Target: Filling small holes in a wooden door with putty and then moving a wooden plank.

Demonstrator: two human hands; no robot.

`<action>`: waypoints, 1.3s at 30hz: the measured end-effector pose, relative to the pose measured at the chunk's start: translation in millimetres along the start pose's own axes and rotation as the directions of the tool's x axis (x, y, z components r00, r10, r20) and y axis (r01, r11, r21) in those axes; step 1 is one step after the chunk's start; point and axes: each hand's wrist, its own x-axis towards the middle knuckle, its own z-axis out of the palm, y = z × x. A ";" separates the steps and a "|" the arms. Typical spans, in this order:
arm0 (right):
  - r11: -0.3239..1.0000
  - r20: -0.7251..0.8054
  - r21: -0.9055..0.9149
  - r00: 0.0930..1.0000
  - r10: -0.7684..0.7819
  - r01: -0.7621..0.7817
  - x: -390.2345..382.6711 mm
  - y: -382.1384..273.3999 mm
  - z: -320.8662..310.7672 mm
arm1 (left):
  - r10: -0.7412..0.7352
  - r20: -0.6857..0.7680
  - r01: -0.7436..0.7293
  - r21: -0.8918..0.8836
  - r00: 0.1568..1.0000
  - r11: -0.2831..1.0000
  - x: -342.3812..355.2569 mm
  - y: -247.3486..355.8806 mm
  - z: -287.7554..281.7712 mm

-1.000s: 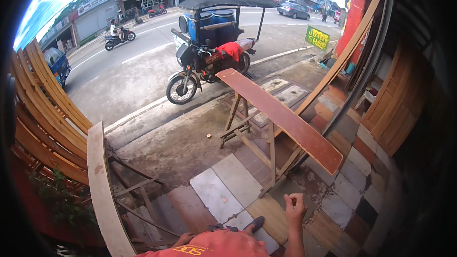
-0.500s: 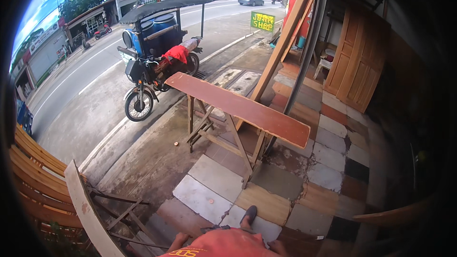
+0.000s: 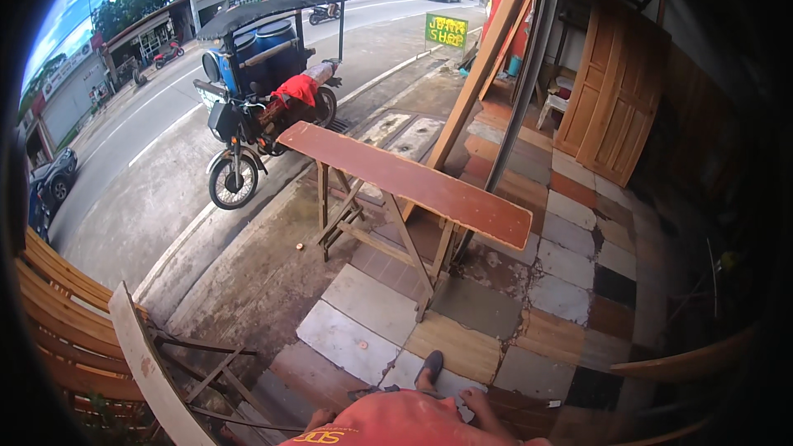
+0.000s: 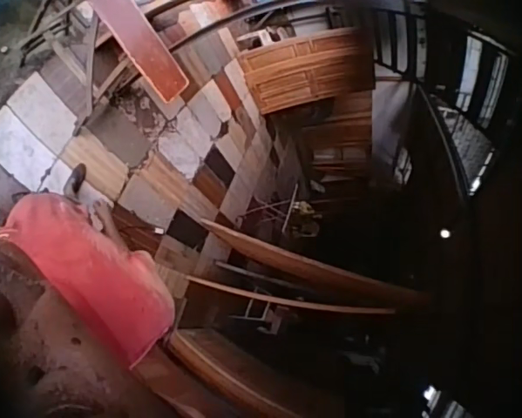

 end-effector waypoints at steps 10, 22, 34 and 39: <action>0.996 0.057 -0.085 0.998 0.038 -0.033 -8.6 -25.4 -12.2 | -0.002 0.047 0.007 -0.095 0.999 0.995 -24.8 1.8 17.9; 0.999 0.031 -0.031 0.999 0.013 -0.012 -8.1 -3.5 2.2 | 0.140 -0.240 -0.152 -0.030 0.961 0.988 2.6 -9.9 18.9; 0.999 0.000 0.009 0.999 0.041 -0.041 -35.0 -9.1 9.3 | -0.020 -0.147 -0.004 -0.162 0.989 0.987 -11.6 -8.1 23.6; 0.998 0.003 -0.067 1.000 0.016 -0.016 -34.8 -33.3 8.5 | -0.072 -0.097 0.052 -0.194 0.993 0.980 -7.9 -8.4 28.0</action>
